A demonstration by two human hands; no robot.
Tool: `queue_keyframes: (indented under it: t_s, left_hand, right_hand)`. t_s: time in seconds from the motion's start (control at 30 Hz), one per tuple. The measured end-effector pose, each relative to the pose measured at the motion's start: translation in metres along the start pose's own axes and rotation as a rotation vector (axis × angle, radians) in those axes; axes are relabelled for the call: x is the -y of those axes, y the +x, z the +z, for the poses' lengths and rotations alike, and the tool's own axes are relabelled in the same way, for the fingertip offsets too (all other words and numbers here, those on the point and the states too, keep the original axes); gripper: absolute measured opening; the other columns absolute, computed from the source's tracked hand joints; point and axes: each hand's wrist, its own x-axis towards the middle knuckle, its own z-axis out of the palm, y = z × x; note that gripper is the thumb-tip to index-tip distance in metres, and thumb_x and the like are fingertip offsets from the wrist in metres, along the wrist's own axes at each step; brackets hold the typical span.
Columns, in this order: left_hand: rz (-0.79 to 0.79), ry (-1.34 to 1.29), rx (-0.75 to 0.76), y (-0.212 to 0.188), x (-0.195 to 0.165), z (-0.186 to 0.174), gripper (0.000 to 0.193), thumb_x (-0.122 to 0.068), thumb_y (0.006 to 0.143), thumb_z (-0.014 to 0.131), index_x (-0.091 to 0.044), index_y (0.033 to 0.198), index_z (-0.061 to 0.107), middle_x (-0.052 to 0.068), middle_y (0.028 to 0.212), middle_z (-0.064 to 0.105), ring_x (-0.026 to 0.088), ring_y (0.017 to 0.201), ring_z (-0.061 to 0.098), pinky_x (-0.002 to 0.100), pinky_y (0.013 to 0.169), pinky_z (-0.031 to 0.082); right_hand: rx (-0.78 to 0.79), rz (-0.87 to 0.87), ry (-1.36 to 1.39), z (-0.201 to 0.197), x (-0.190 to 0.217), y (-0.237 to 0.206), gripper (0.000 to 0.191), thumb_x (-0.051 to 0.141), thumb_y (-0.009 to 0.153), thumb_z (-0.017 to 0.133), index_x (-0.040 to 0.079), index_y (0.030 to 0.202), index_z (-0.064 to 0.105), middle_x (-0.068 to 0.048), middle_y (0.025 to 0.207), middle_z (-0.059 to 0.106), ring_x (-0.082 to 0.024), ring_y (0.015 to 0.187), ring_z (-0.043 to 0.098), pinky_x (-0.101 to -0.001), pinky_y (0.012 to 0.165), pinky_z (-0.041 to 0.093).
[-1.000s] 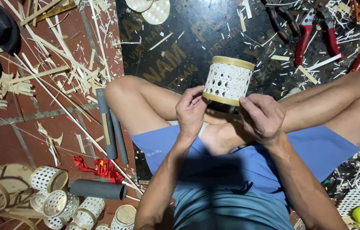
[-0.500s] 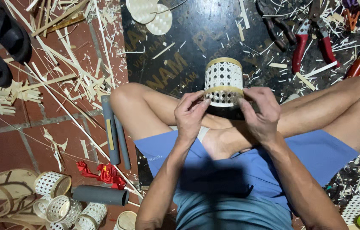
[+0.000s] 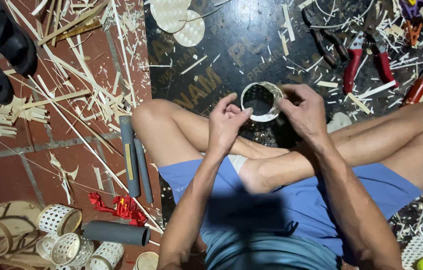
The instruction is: The person sits on the floor assembling perforated bamboo lampshade bodies. They bend and fit thin bamboo strips around the rim of a woven cylinder, trim a strip with a small blade, press the strips into place by hand, and fit round woven bamboo discs into the ends of the shade.
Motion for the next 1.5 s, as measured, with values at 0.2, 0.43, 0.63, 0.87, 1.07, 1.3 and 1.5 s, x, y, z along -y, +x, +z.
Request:
queue_keyframes:
  t_s: [0.2,0.43,0.63,0.87,1.07,1.3,1.5]
  left_hand:
    - [0.814,1.225,-0.063,0.056,-0.030,0.028,0.049,-0.018,0.058,0.078,-0.001,0.102,0.067,0.018,0.092,0.067,0.038,0.086,0.067,0.047,0.065,0.055]
    - [0.625,1.345,0.125,0.096,-0.008,0.046,0.010,-0.005,0.082,0.064,-0.004,0.080,0.074,0.021,0.087,0.073,0.040,0.081,0.073,0.051,0.063,0.058]
    - [0.625,1.251,0.156,0.099,0.001,0.040,0.014,-0.004,0.079,0.061,-0.001,0.073,0.072,0.025,0.077,0.071,0.044,0.075,0.073,0.053,0.063,0.058]
    - [0.631,1.213,0.215,0.102,0.004,0.040,0.015,-0.005,0.082,0.059,0.001,0.076,0.071,0.028,0.076,0.069,0.046,0.076,0.072,0.054,0.065,0.057]
    - [0.582,1.276,0.245,0.103,0.004,0.041,0.017,-0.008,0.084,0.059,0.000,0.080,0.074,0.028,0.080,0.070,0.047,0.078,0.071,0.054,0.067,0.058]
    - [0.424,1.164,0.333,0.105,-0.006,0.037,0.022,-0.003,0.073,0.064,-0.008,0.090,0.077,0.026,0.090,0.072,0.046,0.091,0.069,0.055,0.077,0.056]
    - [0.446,1.170,0.319,0.103,-0.007,0.039,0.022,-0.002,0.074,0.065,-0.006,0.093,0.076,0.025,0.093,0.072,0.046,0.093,0.069,0.056,0.079,0.055]
  right_hand:
    - [0.184,-0.064,-0.523,0.007,0.018,0.034,0.062,0.021,0.080,0.083,0.002,0.136,0.062,-0.021,0.108,0.065,-0.042,0.101,0.065,-0.0511,0.086,0.051]
    - [0.149,-0.066,-0.710,0.017,0.015,0.041,0.039,0.006,0.083,0.070,0.004,0.121,0.063,-0.025,0.117,0.060,-0.051,0.095,0.064,-0.0607,0.078,0.050]
    - [0.137,-0.159,-0.790,0.018,0.013,0.037,0.037,0.003,0.082,0.067,0.004,0.119,0.062,-0.024,0.109,0.062,-0.048,0.092,0.066,-0.0599,0.072,0.051]
    - [0.170,-0.315,-0.967,0.023,0.010,0.058,0.019,0.015,0.086,0.069,0.000,0.098,0.069,-0.024,0.095,0.070,-0.044,0.084,0.071,-0.0541,0.065,0.055]
    - [0.187,-0.299,-1.060,0.036,-0.002,0.065,0.016,0.012,0.086,0.063,0.001,0.092,0.073,-0.023,0.086,0.074,-0.042,0.076,0.073,-0.0525,0.061,0.057]
    - [0.206,-0.298,-0.981,0.032,0.005,0.062,0.018,0.018,0.085,0.065,0.006,0.090,0.077,-0.024,0.085,0.073,-0.042,0.077,0.072,-0.0536,0.063,0.056]
    - [0.214,-0.268,-0.996,0.031,0.009,0.058,0.019,0.018,0.084,0.065,0.006,0.090,0.079,-0.025,0.086,0.073,-0.043,0.079,0.073,-0.0536,0.068,0.057]
